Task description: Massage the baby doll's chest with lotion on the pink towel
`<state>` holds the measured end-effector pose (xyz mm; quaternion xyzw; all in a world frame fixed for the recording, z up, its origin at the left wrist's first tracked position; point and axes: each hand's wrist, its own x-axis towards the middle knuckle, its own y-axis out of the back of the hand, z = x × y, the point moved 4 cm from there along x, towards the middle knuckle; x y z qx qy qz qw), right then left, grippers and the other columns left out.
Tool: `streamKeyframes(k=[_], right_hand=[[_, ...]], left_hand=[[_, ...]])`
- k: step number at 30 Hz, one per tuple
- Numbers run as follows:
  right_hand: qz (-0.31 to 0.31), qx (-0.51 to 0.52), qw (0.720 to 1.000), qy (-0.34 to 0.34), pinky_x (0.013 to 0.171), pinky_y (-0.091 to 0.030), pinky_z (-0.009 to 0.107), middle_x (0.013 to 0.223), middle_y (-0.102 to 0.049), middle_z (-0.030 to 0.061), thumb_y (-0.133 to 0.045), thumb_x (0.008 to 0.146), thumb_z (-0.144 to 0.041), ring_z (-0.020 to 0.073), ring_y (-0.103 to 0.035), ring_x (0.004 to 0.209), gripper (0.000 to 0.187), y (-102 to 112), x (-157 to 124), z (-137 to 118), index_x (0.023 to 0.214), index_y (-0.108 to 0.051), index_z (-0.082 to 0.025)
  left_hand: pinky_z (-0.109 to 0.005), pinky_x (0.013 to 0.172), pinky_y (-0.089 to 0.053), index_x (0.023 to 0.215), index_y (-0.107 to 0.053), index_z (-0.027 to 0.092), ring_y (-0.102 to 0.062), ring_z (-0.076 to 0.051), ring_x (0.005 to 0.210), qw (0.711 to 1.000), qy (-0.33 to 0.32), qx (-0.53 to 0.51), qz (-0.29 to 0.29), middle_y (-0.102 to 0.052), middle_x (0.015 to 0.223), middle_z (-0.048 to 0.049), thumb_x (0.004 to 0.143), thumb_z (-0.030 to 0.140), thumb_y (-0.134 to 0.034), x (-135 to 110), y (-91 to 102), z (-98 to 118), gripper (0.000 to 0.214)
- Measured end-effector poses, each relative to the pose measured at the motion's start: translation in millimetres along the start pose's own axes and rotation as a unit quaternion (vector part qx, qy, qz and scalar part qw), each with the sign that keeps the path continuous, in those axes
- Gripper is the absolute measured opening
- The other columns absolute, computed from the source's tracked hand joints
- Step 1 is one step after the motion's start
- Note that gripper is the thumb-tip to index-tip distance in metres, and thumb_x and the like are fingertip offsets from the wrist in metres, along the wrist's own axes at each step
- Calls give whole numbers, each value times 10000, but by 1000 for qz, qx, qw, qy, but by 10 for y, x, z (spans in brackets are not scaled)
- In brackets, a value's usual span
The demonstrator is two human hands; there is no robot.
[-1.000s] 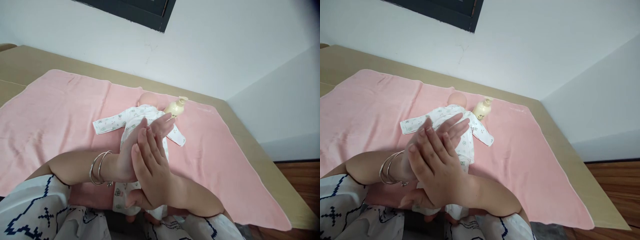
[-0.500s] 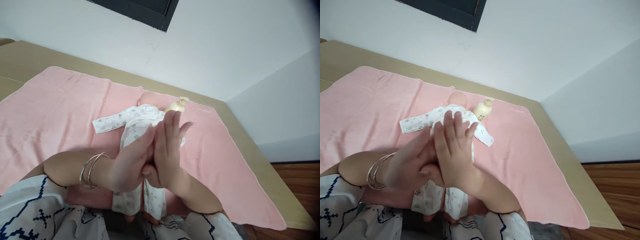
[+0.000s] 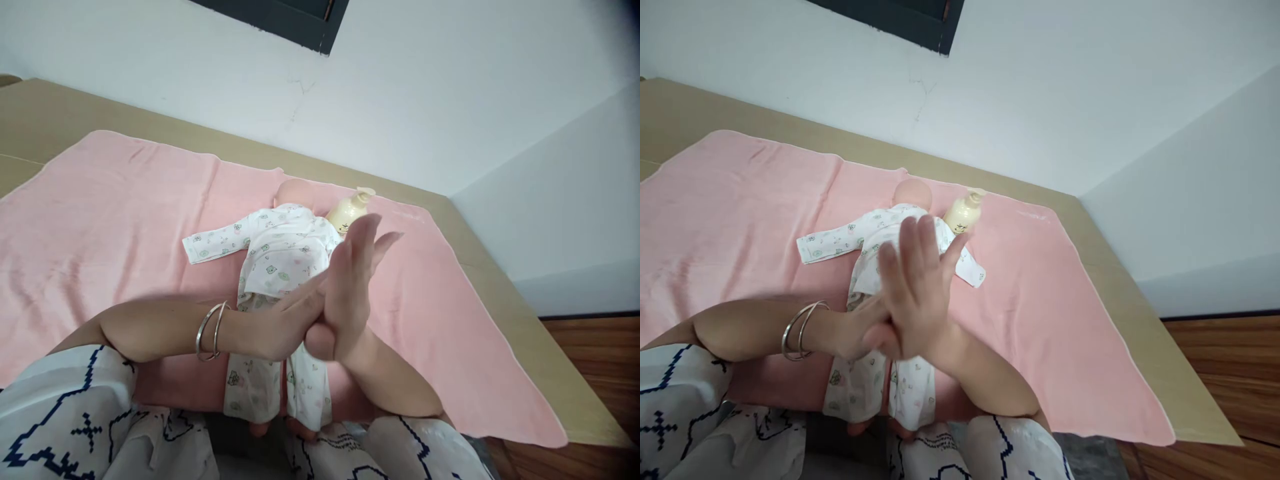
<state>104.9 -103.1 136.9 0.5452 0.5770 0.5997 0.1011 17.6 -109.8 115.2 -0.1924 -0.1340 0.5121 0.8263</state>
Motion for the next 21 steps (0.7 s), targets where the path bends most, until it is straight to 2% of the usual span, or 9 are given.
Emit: streamKeyframes(k=[2,4,7,8,11,13,15,18,21], right_hand=[[22,10,999,-32,1250,-127,713,1578,-459,82,-300,974,-598,385,-162,1574,689,-62,130,141,1586,-276,-282],[15,40,998,-45,1279,-226,599,1578,-468,87,-219,1019,-463,299,-264,1558,617,-191,241,262,1575,-320,-215],[-40,75,993,-87,1246,-366,491,1564,-494,81,-259,1023,-339,230,-423,1488,538,-429,340,436,1489,-480,-184],[-54,76,990,-101,1233,-393,473,1572,-481,75,-292,1009,-300,221,-440,1476,523,-495,354,486,1474,-502,-185],[-66,87,988,-106,1215,-426,429,1588,-455,65,-336,966,-221,195,-435,1478,538,-637,362,582,1477,-502,-183],[-51,101,990,-81,1213,-429,420,1527,-538,71,-334,969,-218,179,-485,1444,514,-706,356,623,1432,-555,-180],[-36,103,993,-41,1219,-418,424,1443,-622,86,-331,965,-201,175,-545,1392,491,-773,361,672,1360,-622,-169],[-45,93,995,7,1234,-387,408,1413,-646,106,-343,940,-166,174,-565,1368,491,-878,409,803,1326,-646,-140],[-75,65,995,-30,1255,-340,428,1482,-583,119,-370,964,-225,199,-493,1434,480,-919,472,955,1367,-611,-125]], left_hand=[[-398,1101,-468,1053,-710,260,-579,-296,1248,994,-72,81,24,-728,1121,-53,903,341,-579,166,86,65,214],[-363,1085,-461,1084,-686,268,-603,-237,1201,973,-138,150,110,-711,1141,-23,893,220,-499,385,270,113,272],[-325,1014,-481,914,-679,218,-634,-202,1065,937,-161,202,237,-712,1047,-26,814,151,-503,707,604,63,213],[-321,989,-486,908,-673,214,-633,-196,1040,929,-162,216,254,-709,1044,-29,808,143,-488,793,693,27,222],[-324,982,-480,908,-652,223,-618,-191,1017,911,-168,266,265,-695,1032,-32,824,141,-461,943,868,-84,224],[-333,1033,-455,900,-643,233,-602,-200,1052,903,-173,293,261,-682,1035,-35,835,149,-473,962,928,-147,200],[-335,1109,-406,935,-649,248,-577,-209,1136,904,-175,294,257,-673,1100,-37,845,159,-491,949,962,-200,203],[-326,1201,-322,1076,-644,287,-523,-205,1279,914,-173,267,252,-641,1264,-19,885,187,-490,929,990,-269,265],[-365,1231,-307,1190,-606,264,-508,-220,1331,899,-188,300,258,-612,1346,-43,894,192,-476,944,1013,-308,332]])
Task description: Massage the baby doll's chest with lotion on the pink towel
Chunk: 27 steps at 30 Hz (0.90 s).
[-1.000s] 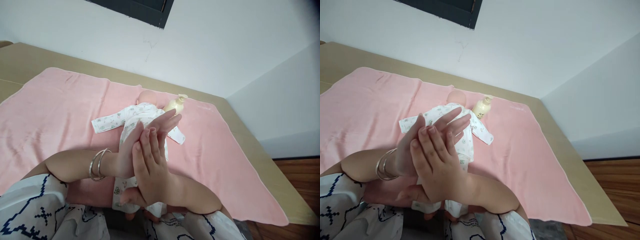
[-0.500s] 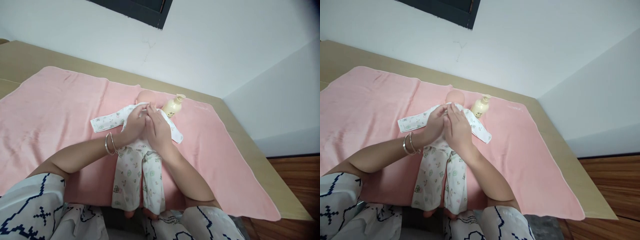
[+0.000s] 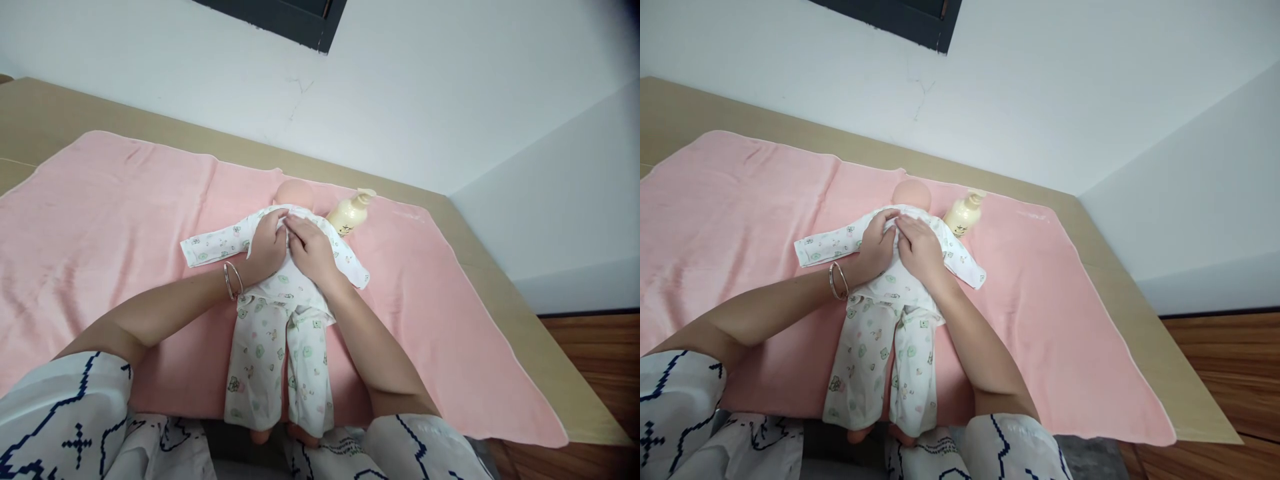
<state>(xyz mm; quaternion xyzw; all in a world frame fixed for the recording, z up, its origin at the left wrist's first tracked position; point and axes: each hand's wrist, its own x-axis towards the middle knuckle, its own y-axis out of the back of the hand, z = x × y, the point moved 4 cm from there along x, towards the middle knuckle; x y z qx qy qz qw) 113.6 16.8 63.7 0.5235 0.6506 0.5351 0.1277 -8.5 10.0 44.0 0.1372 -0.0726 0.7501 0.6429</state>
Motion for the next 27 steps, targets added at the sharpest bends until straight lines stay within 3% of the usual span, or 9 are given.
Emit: streamKeyframes(k=[5,7,11,14,18,20,23,27], right_hand=[[-53,-111,980,-154,1241,-307,555,1603,-349,280,-363,1022,-370,380,-311,1528,633,41,-117,-109,1515,-382,27],[-69,-142,979,-130,1252,-281,553,1592,-360,292,-355,1017,-293,389,-304,1529,597,25,-182,-257,1507,-385,47],[-110,-121,986,-22,1284,-217,534,1607,-414,145,-366,969,-170,334,-278,1550,547,-21,-126,-283,1502,-468,-102],[-101,-70,991,-59,1278,-226,545,1634,-373,115,-330,1022,-318,316,-271,1554,544,24,1,-42,1524,-437,-136],[-56,-82,981,-167,1230,-296,584,1621,-345,237,-365,1015,-457,387,-292,1534,668,56,-41,30,1538,-373,-41],[-48,-115,981,-151,1225,-297,586,1606,-354,268,-390,1006,-361,404,-291,1531,623,28,-122,-112,1524,-386,-15],[-80,-136,985,-71,1265,-226,559,1615,-348,253,-374,970,-203,384,-257,1548,571,-34,-161,-262,1499,-424,7],[-115,-78,989,-47,1285,-210,534,1659,-311,136,-373,997,-306,335,-233,1564,585,-8,-14,-38,1540,-399,-91]], left_hand=[[-465,1141,-425,1221,-576,165,-583,-266,1246,991,-87,104,24,-651,1286,-132,922,232,-432,30,-9,-49,339],[-469,1117,-451,1213,-573,176,-592,-261,1234,988,-102,108,30,-655,1279,-131,976,292,-379,24,0,-59,328],[-458,1103,-465,1193,-574,203,-604,-256,1213,988,-112,103,33,-662,1260,-128,1010,343,-351,11,11,-72,321],[-451,1103,-460,1211,-568,207,-602,-251,1217,986,-125,107,36,-662,1262,-118,1003,349,-369,9,4,-70,321],[-464,1106,-456,1236,-566,165,-594,-257,1233,983,-123,130,29,-656,1281,-130,979,324,-388,4,-1,-53,350],[-463,1106,-459,1225,-577,160,-598,-257,1223,982,-118,149,23,-660,1279,-132,953,297,-423,2,5,-42,341],[-444,1106,-470,1201,-597,166,-607,-243,1205,977,-129,167,14,-672,1259,-119,925,254,-451,7,4,-34,324],[-441,1097,-476,1183,-606,180,-615,-233,1179,973,-145,179,27,-688,1228,-104,927,232,-448,31,-17,-61,305]])
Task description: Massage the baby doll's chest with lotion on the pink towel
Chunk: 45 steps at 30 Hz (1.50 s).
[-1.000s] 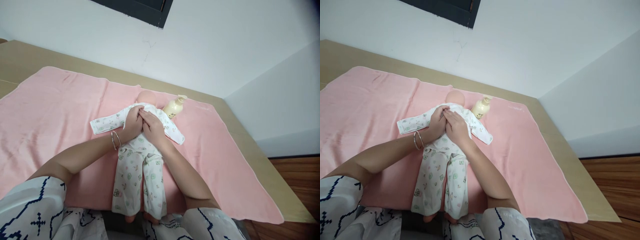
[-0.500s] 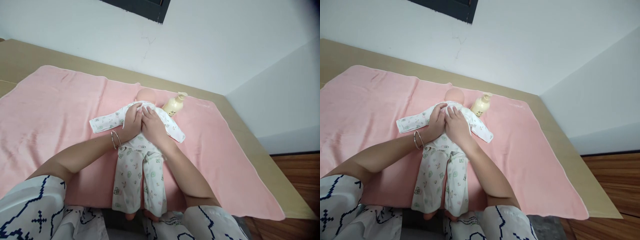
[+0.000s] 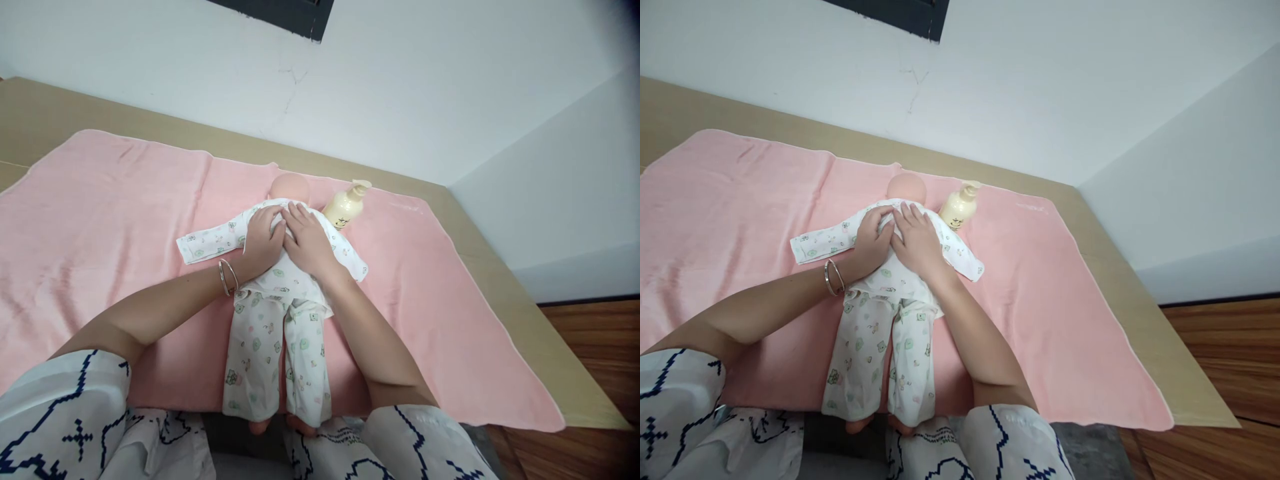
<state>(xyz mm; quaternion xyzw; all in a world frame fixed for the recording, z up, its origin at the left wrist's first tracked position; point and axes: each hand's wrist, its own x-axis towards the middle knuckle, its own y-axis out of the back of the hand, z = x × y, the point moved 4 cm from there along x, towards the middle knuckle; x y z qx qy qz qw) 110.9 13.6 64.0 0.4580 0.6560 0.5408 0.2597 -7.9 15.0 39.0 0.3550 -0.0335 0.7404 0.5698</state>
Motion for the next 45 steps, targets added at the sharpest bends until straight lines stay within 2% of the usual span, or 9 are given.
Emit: streamKeyframes(k=[4,9,13,20,23,28,32,37,45], right_hand=[[6,17,999,-36,1288,-223,507,1668,-283,141,-365,1016,-419,333,-223,1567,653,59,64,133,1568,-330,-72],[14,-71,989,-126,1218,-347,532,1607,-350,271,-357,1020,-327,397,-332,1515,614,83,-190,-183,1541,-355,-3],[-1,-82,994,-73,1243,-309,522,1602,-378,245,-327,1020,-257,377,-313,1529,558,100,-227,-284,1527,-406,-38],[-95,-15,995,-14,1289,-175,539,1693,-165,193,-334,1038,-401,359,-85,1587,647,183,-63,36,1596,-251,-83],[-103,14,994,-30,1282,-227,504,1686,-193,189,-340,1035,-394,316,-145,1586,636,258,-102,82,1589,-274,-89],[-33,20,997,-70,1202,-377,529,1591,-421,196,-331,1025,-360,332,-360,1515,550,289,-99,153,1499,-443,-104],[25,34,998,-42,1252,-303,505,1573,-456,188,-351,1015,-398,310,-370,1509,583,140,-20,192,1491,-454,-77],[135,58,986,-79,1281,-237,494,1562,-481,157,-373,989,-335,264,-391,1502,538,-50,-12,235,1440,-529,-87],[178,82,977,-87,1269,-264,487,1515,-544,136,-341,997,-330,233,-445,1468,502,-108,-45,174,1383,-590,-129]], left_hand=[[-443,1114,-459,1183,-609,181,-601,-237,1214,1000,-5,13,-4,-683,1251,-107,951,266,-437,9,-35,-20,301],[-456,1113,-459,1186,-613,157,-603,-255,1207,1000,7,13,-6,-678,1256,-129,922,271,-458,7,-16,-41,326],[-460,1110,-457,1168,-626,150,-608,-260,1194,1000,3,13,-9,-682,1241,-134,897,246,-461,9,-23,-62,331],[-461,1161,-405,1292,-550,155,-545,-252,1285,999,-33,24,-7,-613,1341,-140,984,277,-362,-15,-36,-80,381],[-453,1177,-384,1338,-508,147,-499,-252,1320,998,-53,32,-5,-549,1380,-153,983,264,-368,-46,-12,-24,399],[-507,1109,-421,1272,-546,135,-523,-305,1217,994,-9,109,-21,-590,1229,-154,872,192,-474,-47,-5,21,410],[-537,1098,-421,1227,-581,126,-528,-338,1209,989,20,144,-43,-605,1240,-178,888,265,-499,1,-36,-33,376],[-530,1174,-367,1284,-568,133,-514,-341,1310,987,-5,155,-50,-604,1344,-176,895,270,-483,39,-83,-126,420],[-542,1209,-341,1286,-603,141,-509,-331,1363,985,-22,151,-85,-612,1393,-159,869,268,-462,141,-84,-228,459]])
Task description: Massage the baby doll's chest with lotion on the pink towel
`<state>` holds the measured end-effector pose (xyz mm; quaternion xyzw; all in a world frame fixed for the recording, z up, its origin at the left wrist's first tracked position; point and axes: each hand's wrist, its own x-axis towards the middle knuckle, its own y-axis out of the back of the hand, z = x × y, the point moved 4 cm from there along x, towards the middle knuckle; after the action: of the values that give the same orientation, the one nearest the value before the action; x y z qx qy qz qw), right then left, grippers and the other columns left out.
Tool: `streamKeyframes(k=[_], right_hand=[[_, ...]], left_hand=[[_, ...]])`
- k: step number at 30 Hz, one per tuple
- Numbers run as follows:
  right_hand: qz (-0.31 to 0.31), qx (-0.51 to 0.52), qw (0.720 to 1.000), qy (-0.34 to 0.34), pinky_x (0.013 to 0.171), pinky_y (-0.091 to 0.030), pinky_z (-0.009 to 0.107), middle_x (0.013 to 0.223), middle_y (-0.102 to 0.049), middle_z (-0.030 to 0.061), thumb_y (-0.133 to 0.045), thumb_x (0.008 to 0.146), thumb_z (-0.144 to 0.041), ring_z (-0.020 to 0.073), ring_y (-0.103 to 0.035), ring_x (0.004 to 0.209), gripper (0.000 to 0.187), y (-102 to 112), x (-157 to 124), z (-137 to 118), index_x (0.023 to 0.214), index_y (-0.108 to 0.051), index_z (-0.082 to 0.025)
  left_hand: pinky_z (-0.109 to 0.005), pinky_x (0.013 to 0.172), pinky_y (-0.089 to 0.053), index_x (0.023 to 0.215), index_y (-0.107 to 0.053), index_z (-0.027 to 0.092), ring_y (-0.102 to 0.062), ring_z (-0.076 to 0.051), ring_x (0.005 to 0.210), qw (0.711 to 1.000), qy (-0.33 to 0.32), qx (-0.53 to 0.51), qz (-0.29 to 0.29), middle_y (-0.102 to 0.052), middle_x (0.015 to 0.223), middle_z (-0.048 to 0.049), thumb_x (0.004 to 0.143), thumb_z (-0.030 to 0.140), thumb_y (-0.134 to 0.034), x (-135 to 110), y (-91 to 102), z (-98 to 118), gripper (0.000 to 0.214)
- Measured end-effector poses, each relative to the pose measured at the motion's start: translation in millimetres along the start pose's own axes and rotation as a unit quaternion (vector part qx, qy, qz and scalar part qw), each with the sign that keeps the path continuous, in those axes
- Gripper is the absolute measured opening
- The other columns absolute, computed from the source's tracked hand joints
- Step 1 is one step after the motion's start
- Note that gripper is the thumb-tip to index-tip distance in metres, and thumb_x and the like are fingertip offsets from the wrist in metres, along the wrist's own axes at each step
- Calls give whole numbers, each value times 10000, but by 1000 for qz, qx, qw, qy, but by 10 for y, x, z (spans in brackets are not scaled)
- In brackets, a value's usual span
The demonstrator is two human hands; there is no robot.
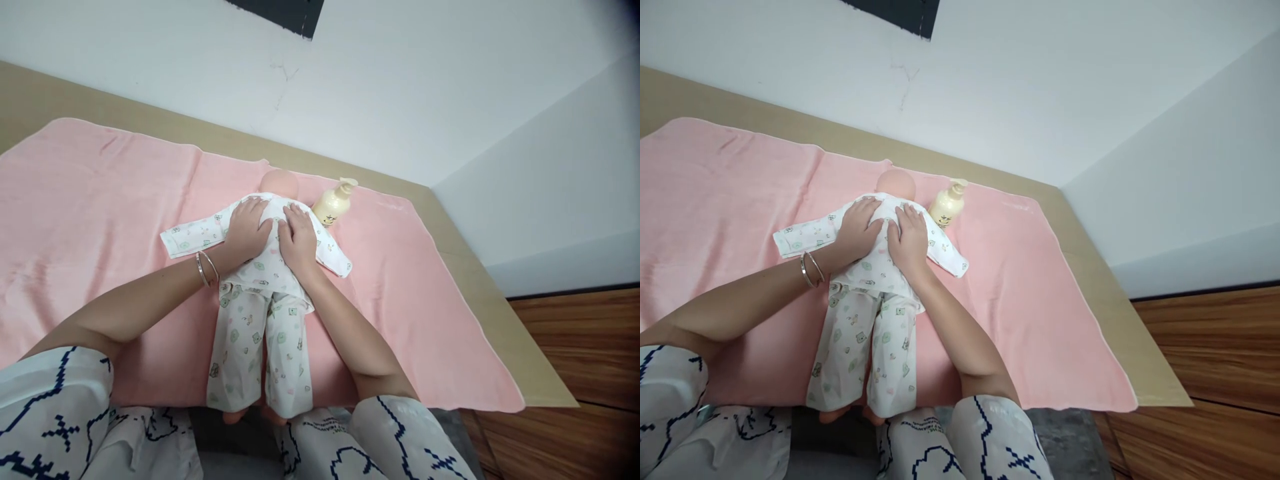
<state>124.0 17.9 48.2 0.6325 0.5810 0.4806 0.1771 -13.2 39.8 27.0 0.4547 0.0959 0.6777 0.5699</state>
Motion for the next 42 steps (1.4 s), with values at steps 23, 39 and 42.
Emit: streamKeyframes(k=[23,39,42], right_hand=[[-91,-66,993,20,1256,-266,544,1588,-433,185,-380,980,-263,333,-339,1523,528,67,-11,-137,1466,-503,-99],[59,29,997,-38,1222,-388,451,1378,-671,54,-325,892,-177,196,-551,1385,508,60,-138,-121,1214,-716,-205],[67,74,994,-50,1180,-443,408,1354,-687,70,-327,908,-215,190,-588,1343,501,57,-24,94,1246,-694,-176]], left_hand=[[-604,1186,-296,1353,-525,83,-427,-381,1391,998,-17,44,-29,-520,1430,-229,958,281,-376,-138,77,147,467],[-547,1161,-366,1308,-598,146,-525,-338,1304,999,-4,20,-33,-617,1356,-157,925,308,-437,35,85,48,446],[-570,1200,-307,1361,-551,128,-434,-353,1411,998,-37,42,-24,-547,1446,-178,964,287,-404,-184,108,225,452]])
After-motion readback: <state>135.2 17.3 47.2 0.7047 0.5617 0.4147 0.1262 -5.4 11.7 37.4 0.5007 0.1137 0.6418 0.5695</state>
